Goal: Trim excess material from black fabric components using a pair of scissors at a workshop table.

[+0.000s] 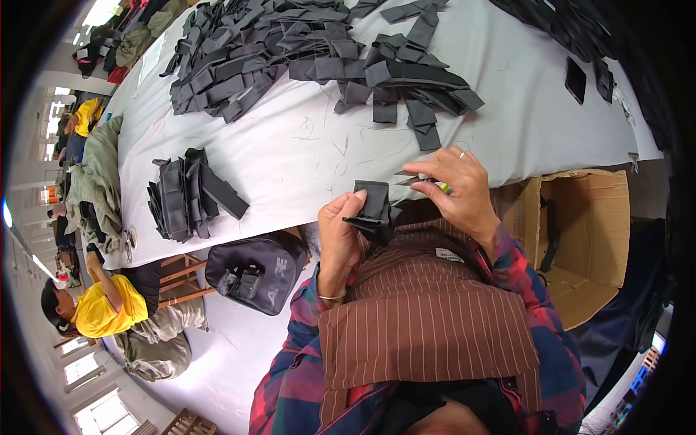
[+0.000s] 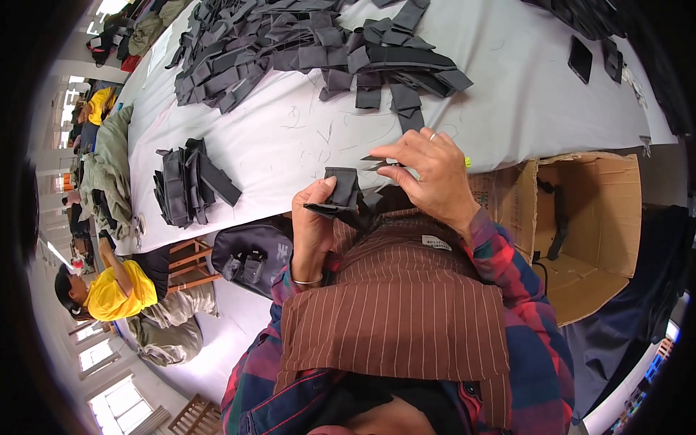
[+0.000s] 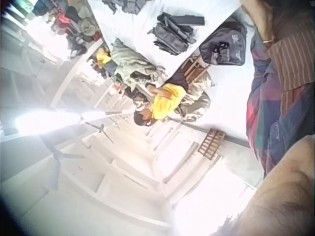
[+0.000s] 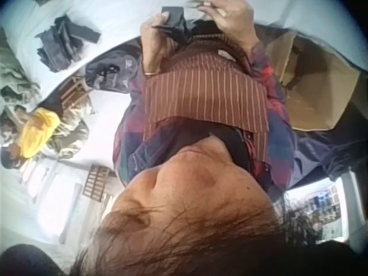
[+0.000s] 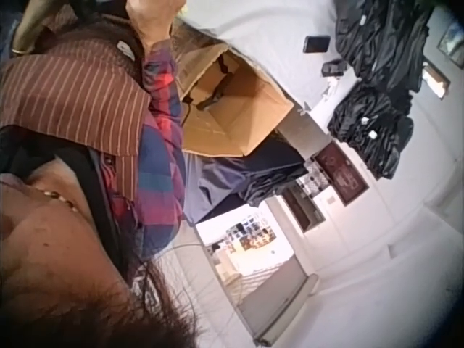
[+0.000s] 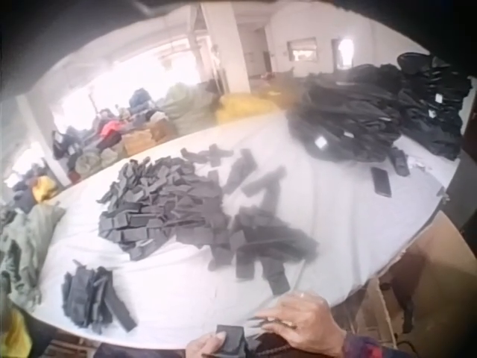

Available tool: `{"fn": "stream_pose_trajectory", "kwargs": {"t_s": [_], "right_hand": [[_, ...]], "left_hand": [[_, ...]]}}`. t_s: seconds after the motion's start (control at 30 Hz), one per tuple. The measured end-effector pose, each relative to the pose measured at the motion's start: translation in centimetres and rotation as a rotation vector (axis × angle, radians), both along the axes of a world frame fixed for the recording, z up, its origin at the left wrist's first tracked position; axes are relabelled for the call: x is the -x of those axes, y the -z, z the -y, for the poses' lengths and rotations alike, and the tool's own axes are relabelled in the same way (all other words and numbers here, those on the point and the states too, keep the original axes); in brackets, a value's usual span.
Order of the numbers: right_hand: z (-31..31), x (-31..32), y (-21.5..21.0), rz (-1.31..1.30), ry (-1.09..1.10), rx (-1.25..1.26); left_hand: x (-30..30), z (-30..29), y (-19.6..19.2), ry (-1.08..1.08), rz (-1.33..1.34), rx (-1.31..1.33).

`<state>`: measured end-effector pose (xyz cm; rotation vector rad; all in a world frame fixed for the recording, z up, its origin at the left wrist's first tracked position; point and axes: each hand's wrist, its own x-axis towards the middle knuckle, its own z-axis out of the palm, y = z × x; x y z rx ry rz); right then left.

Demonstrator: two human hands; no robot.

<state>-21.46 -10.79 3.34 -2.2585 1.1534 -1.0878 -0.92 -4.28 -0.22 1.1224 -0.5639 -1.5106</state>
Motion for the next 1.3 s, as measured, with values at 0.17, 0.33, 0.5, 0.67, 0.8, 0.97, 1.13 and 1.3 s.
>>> {"fn": "stream_pose_trajectory", "kwargs": {"t_s": [0.17,0.33,0.5,0.67,0.8,0.97,1.13,1.3], "right_hand": [[-0.2,-0.1,-0.1,-0.087,-0.039,0.12],[-0.2,-0.1,0.1,-0.044,-0.065,0.106],[-0.2,-0.2,0.4,-0.045,-0.074,0.133],[-0.3,-0.1,0.4,-0.05,-0.077,0.178],[-0.4,0.0,0.2,-0.026,-0.094,0.079],[-0.8,-0.1,0.8,0.231,-0.116,-0.187],[-1.5,-0.8,0.8,0.255,-0.163,-0.216],[-1.9,-1.6,0.5,0.312,-0.222,-0.326]], "left_hand": [[0.0,0.0,0.1,-0.012,-0.004,-0.032],[-0.2,-0.1,0.2,0.033,-0.009,-0.052],[-0.2,-0.1,0.6,0.066,-0.082,-0.067],[0.5,0.1,-1.8,0.071,-0.178,-0.137],[0.0,0.1,-1.1,0.065,-0.259,-0.158],[-0.3,0.1,0.1,-0.027,-0.563,-0.168],[-0.2,-0.1,0.4,-0.026,-0.674,-0.183],[0.3,0.1,-0.8,0.03,-0.562,-0.154]]}}
